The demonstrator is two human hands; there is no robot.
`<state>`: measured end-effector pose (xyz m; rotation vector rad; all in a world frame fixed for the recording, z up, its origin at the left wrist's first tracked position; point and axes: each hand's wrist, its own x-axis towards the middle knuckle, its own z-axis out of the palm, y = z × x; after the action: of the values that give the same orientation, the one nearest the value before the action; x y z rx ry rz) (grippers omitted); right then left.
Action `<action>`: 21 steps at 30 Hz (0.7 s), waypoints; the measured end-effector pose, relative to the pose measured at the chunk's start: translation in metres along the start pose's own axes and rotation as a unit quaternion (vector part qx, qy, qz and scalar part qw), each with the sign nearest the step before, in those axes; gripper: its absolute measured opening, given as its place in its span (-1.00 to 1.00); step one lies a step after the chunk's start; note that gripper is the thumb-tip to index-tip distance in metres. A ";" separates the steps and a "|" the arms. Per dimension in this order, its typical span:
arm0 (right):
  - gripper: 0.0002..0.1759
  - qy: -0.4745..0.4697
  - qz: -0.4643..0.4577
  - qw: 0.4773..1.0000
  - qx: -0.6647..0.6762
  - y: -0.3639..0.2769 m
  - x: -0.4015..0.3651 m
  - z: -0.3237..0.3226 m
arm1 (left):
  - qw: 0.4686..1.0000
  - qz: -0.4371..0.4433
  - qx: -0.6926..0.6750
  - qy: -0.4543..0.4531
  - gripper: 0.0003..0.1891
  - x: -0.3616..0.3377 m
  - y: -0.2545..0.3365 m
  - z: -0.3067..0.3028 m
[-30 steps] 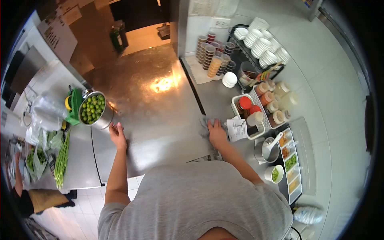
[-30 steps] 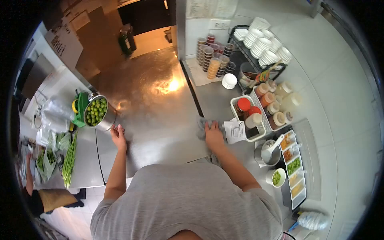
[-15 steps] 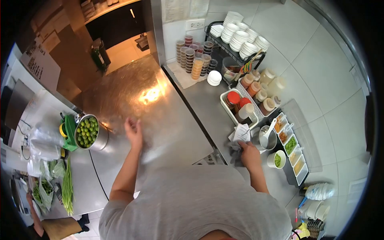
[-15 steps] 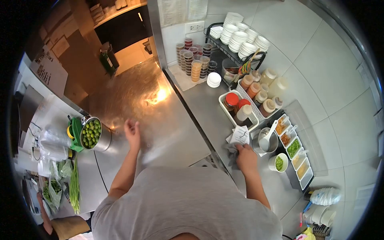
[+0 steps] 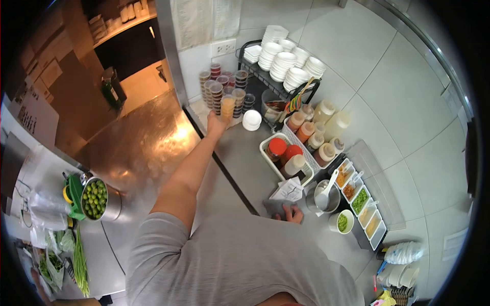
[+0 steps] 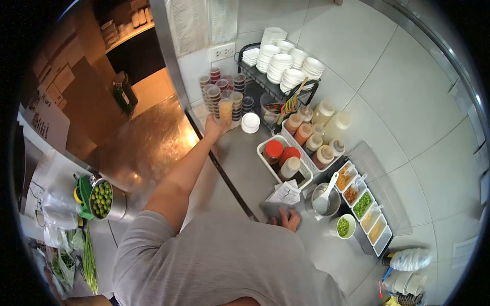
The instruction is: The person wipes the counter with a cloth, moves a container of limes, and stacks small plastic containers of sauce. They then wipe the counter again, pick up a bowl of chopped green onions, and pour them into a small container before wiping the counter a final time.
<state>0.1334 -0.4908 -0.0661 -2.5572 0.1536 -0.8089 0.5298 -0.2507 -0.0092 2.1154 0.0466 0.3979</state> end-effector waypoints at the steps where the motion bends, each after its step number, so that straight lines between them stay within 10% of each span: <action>1: -0.45 -0.004 0.009 0.999 0.033 0.011 -0.005 0.004 | 1.000 -0.020 0.013 -0.003 -0.23 0.005 0.002 0.010; 11: -0.56 -0.109 -0.129 0.986 0.012 0.077 -0.009 0.031 | 0.998 -0.048 0.045 0.016 -0.56 0.008 -0.004 0.037; 21: -0.50 -0.079 -0.071 0.994 0.009 0.020 0.015 0.000 | 0.968 -0.022 -0.014 -0.250 -0.56 -0.092 0.015 -0.005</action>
<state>0.1464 -0.5120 -0.0669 -2.6247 -0.0855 -0.6507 0.4392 -0.2723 -0.0192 2.1250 -0.2029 -0.1683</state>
